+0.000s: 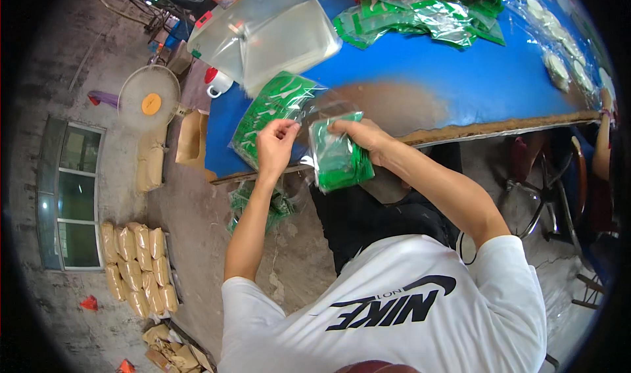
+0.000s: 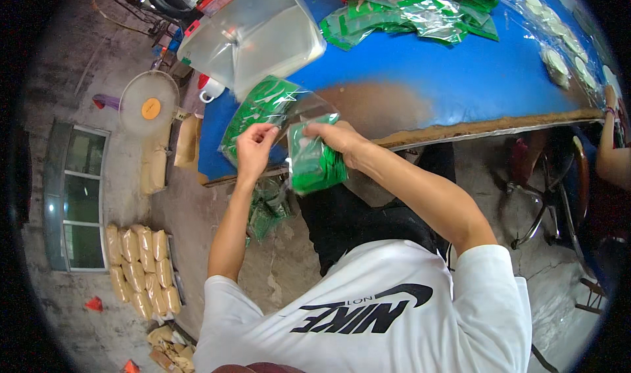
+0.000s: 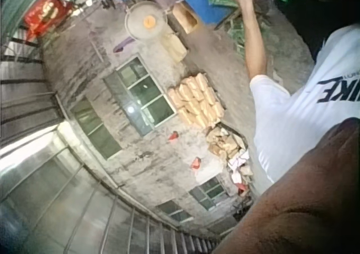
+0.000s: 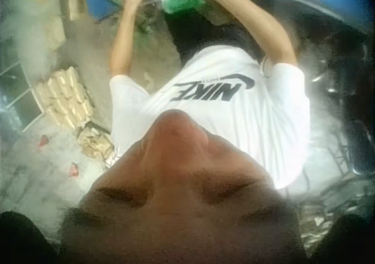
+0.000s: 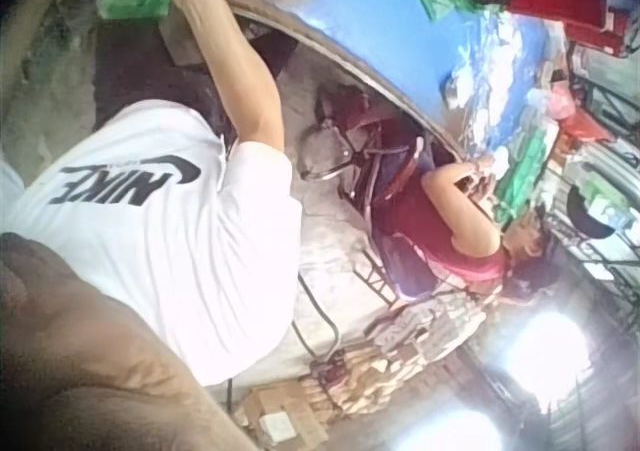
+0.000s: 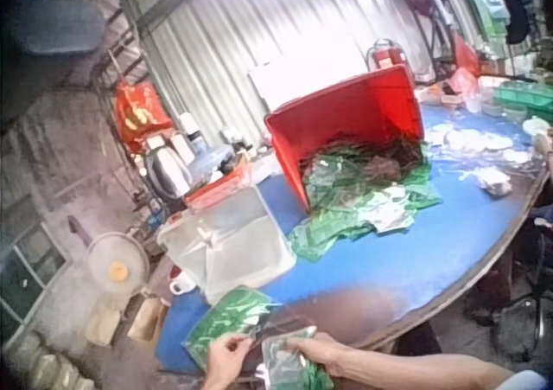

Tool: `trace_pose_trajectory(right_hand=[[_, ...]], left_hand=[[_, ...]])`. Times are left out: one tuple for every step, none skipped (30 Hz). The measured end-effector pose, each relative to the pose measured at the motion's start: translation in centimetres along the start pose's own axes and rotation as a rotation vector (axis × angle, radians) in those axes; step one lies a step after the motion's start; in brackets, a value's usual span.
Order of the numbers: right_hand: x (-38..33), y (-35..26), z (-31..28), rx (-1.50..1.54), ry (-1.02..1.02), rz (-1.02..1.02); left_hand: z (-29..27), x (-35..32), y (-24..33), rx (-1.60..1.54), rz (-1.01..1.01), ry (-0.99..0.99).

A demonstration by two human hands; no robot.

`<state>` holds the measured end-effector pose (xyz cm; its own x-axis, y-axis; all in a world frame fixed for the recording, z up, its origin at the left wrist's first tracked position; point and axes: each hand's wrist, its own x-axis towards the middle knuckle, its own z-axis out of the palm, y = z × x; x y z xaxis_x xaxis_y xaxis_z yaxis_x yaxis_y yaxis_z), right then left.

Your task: Packaging green plastic packets into larger transparent bags.

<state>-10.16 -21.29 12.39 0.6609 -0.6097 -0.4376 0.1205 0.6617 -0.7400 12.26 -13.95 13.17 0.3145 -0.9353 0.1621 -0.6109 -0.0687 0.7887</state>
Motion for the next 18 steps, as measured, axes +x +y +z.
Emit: trace_pose_trajectory(right_hand=[[-0.2, -0.3, 0.2, 0.046, 0.032, 0.053], [-0.1, -0.8, 0.6, 0.042, 0.022, 0.064], [-0.3, -1.2, 1.0, 0.019, 0.004, 0.039], [-0.2, -1.4, 1.4, -0.003, -0.013, 0.006], [0.7, -0.4, 1.7, -0.003, -0.144, 0.055], [1.3, 0.1, 2.6, -0.05, -0.195, 0.03], [1.8, 0.2, 2.9, 0.078, -0.196, 0.047], [2.2, 0.2, 3.0, 0.207, -0.198, 0.063], [2.9, -0.3, 2.8, 0.319, -0.22, 0.04], [3.4, -0.7, 2.2, 0.439, -0.235, 0.02], [4.3, -0.8, 2.0, 0.324, -0.205, 0.013], [4.3, -0.8, 2.2, 0.329, -0.204, 0.019], [4.4, -0.8, 2.6, 0.231, -0.258, -0.016], [4.4, -0.9, 3.0, 0.132, -0.312, -0.053], [4.7, -1.2, 3.1, 0.027, -0.369, -0.093], [5.2, -1.8, 3.2, 0.025, -0.372, -0.096], [5.8, -2.6, 3.3, -0.081, -0.373, -0.11], [6.3, -3.1, 3.7, -0.181, -0.37, -0.121]], left_hand=[[-0.1, -0.2, 1.1, 0.033, 0.074, 0.065], [-0.2, -0.4, 2.1, 0.068, 0.146, 0.129], [-0.1, -0.7, 4.6, 0.144, 0.219, 0.141], [-0.2, -0.7, 5.8, 0.148, 0.211, 0.136], [-0.3, -0.8, 6.6, 0.195, 0.253, 0.153], [-0.5, -0.5, 7.0, 0.24, 0.302, 0.174], [-0.7, -0.4, 7.1, 0.245, 0.299, 0.166], [-0.8, -0.2, 7.5, 0.247, 0.299, 0.164], [-1.0, -0.1, 8.0, 0.276, 0.328, 0.166], [-0.9, -0.2, 8.5, 0.303, 0.354, 0.159], [-0.7, 0.1, 8.9, 0.307, 0.377, 0.168], [-0.9, 0.3, 9.1, 0.308, 0.372, 0.163], [-1.0, 0.4, 9.3, 0.274, 0.361, 0.13], [-1.3, 0.4, 9.5, 0.24, 0.35, 0.098], [-1.2, 0.5, 9.9, 0.232, 0.372, 0.129], [-1.2, 0.8, 10.4, 0.235, 0.374, 0.132], [-1.1, 1.2, 11.1, 0.257, 0.389, 0.153], [-1.2, 1.3, 11.7, 0.279, 0.402, 0.168]])
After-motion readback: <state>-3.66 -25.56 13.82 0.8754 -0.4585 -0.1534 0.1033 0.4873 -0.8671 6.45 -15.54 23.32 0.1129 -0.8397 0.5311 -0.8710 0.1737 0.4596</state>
